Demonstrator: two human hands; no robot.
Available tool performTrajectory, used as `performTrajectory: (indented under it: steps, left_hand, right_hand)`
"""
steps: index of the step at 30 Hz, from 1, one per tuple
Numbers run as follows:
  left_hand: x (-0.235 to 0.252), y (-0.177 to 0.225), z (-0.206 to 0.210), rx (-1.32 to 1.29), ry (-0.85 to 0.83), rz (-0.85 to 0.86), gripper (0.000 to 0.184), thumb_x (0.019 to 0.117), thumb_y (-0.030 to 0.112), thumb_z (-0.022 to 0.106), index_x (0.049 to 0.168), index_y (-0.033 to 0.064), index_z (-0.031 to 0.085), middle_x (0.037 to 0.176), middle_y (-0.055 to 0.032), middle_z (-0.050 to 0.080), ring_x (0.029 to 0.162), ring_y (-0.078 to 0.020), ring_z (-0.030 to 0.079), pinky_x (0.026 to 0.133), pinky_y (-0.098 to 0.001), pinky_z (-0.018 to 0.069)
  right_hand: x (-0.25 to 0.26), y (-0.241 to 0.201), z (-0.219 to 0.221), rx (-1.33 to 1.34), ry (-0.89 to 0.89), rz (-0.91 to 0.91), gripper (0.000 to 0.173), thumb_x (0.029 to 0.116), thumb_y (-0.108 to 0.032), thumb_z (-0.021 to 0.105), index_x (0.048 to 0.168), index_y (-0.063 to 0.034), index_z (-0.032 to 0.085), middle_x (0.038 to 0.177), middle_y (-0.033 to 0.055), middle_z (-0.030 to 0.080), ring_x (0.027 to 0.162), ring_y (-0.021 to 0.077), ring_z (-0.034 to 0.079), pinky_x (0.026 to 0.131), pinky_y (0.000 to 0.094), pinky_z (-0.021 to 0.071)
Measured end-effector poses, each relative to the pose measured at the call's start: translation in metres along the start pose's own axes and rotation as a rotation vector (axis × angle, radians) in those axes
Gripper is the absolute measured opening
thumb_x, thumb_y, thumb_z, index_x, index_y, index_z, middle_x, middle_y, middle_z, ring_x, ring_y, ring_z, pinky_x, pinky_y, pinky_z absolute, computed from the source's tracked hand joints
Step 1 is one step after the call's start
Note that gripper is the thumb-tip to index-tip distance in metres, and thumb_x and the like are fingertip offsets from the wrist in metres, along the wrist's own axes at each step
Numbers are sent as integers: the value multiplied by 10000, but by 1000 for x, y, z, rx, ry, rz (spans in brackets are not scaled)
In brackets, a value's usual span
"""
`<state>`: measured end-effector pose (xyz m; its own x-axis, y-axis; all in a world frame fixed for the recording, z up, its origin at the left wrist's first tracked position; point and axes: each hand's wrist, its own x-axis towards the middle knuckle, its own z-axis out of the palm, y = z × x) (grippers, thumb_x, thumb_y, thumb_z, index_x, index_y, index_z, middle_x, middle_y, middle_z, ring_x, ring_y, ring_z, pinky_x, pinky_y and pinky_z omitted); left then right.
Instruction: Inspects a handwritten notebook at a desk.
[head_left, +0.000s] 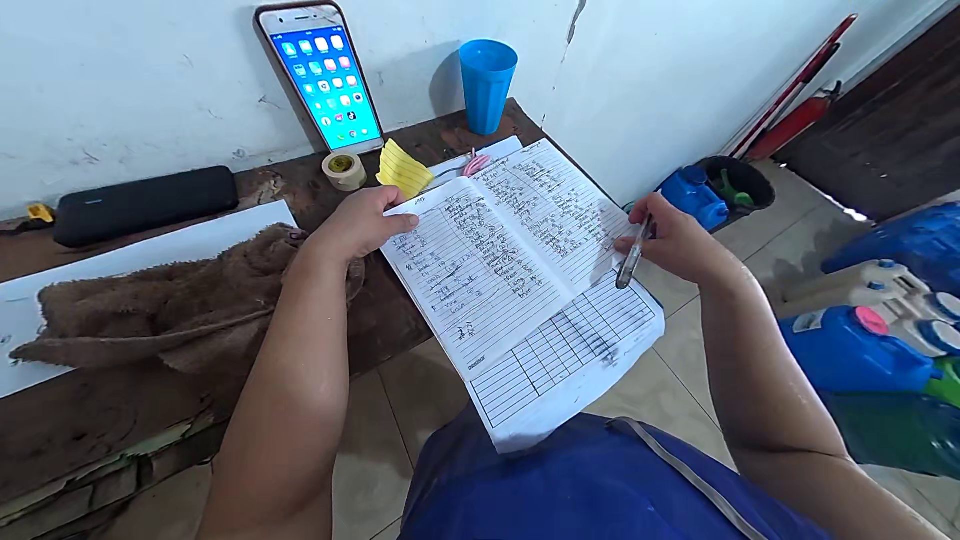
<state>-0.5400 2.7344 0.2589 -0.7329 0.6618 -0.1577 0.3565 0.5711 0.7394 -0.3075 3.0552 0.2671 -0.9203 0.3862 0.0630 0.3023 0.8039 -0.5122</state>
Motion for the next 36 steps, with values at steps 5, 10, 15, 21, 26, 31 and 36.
performTrajectory:
  steps: [5,10,15,21,26,31,36]
  left_hand:
    - [-6,1,0,-16,113,98,139,1014,43,606,1072,-84,604,985,-222,633,908,-288,611,862,-503,483]
    - [-16,-2,-2,-1,472,431,148,986,47,615,1037,-90,633,960,-211,645,882,-235,617,833,-430,497]
    - [-21,4,-2,9,897,885,226,987,111,625,931,-107,648,889,-167,620,898,-88,568,842,-172,437]
    - [-16,12,4,56,1158,1051,198,1000,116,637,917,-63,623,884,-149,591,918,-101,566,841,-157,424]
    - [-18,15,-6,-49,1004,995,173,956,81,660,954,-92,644,936,-111,631,951,-32,571,876,-140,436]
    - [-29,11,-28,-784,319,839,228,999,480,586,1022,282,698,946,152,744,851,32,700,760,-175,598]
    - [-13,28,-8,-1351,22,791,760,1045,621,155,1292,76,624,1192,-116,727,1084,-206,710,910,-364,598]
  right_hand:
    - [0,1,0,223,65,-85,356,875,71,732,1116,23,474,906,142,561,723,171,571,635,349,500]
    - [-5,1,17,588,305,-253,442,819,108,668,1150,-66,434,974,-36,570,818,-23,631,742,199,580]
    - [-7,-2,21,808,309,-134,535,798,82,679,1256,-86,459,996,-59,613,837,10,658,742,235,598]
    - [-9,-7,18,777,64,-99,427,828,169,599,1195,-34,516,947,-24,641,809,12,654,751,216,582]
    - [-5,0,26,859,42,-146,371,850,184,565,1100,-81,495,914,-47,634,809,7,650,752,219,579]
    - [1,3,33,962,73,-203,366,825,175,565,1046,-112,517,860,-83,655,744,-9,647,692,200,577]
    - [10,-5,43,1031,49,-240,319,841,148,573,1014,-118,534,823,-77,641,686,-2,625,655,199,574]
